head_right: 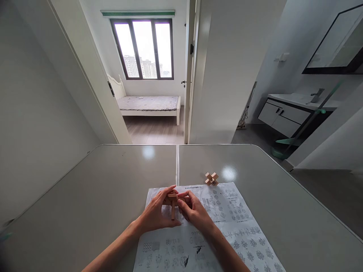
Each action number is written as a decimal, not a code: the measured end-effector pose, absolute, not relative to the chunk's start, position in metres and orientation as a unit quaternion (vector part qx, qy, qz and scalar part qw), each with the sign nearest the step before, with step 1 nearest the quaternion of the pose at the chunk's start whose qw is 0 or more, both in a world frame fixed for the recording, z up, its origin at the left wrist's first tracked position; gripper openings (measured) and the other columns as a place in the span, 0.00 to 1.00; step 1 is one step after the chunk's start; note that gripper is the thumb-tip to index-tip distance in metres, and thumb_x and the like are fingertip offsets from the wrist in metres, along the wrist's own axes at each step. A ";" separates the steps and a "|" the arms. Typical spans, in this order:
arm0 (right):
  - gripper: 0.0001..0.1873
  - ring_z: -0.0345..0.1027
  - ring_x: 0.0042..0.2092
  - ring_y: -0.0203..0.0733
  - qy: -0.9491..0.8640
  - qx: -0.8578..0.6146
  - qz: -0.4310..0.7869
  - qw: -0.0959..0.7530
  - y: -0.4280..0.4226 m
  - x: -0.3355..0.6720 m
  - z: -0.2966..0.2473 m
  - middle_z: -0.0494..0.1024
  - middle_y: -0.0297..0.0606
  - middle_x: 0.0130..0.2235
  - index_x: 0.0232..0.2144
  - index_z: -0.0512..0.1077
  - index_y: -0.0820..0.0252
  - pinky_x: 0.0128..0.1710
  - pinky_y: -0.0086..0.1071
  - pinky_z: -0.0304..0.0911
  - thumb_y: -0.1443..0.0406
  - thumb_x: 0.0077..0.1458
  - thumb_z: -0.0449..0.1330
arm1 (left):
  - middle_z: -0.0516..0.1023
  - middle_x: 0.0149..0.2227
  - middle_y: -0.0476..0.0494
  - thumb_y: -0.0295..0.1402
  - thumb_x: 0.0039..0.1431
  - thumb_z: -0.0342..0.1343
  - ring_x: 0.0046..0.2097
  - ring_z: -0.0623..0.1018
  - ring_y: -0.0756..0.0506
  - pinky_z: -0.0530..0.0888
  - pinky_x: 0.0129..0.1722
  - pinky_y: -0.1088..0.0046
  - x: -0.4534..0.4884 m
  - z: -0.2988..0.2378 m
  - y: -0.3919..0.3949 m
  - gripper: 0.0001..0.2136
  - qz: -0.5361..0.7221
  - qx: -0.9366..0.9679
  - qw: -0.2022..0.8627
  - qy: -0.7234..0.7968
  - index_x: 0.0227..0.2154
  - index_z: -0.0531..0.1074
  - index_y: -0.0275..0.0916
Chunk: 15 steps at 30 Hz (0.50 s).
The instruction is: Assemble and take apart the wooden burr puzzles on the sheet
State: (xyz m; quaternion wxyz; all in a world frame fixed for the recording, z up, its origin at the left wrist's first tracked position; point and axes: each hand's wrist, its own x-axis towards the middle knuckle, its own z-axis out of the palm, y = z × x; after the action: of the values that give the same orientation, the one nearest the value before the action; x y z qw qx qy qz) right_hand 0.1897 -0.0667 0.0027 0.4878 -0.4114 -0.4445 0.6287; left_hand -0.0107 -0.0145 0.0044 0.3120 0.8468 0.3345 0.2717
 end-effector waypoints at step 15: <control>0.25 0.55 0.28 0.34 -0.479 -0.414 0.605 0.482 -0.068 0.194 -0.009 0.74 0.31 0.32 0.42 0.69 0.56 0.28 0.30 0.51 0.43 0.61 0.66 | 0.81 0.57 0.39 0.45 0.35 0.80 0.58 0.79 0.32 0.76 0.60 0.52 -0.010 0.007 -0.013 0.48 0.297 0.857 0.275 0.319 0.62 0.68 0.48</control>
State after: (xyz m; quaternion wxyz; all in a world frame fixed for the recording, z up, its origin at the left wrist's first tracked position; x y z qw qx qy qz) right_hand 0.1938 -0.0675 -0.0085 0.4824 -0.4140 -0.4793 0.6051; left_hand -0.0100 -0.0131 0.0072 0.2746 0.8572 0.3187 0.2971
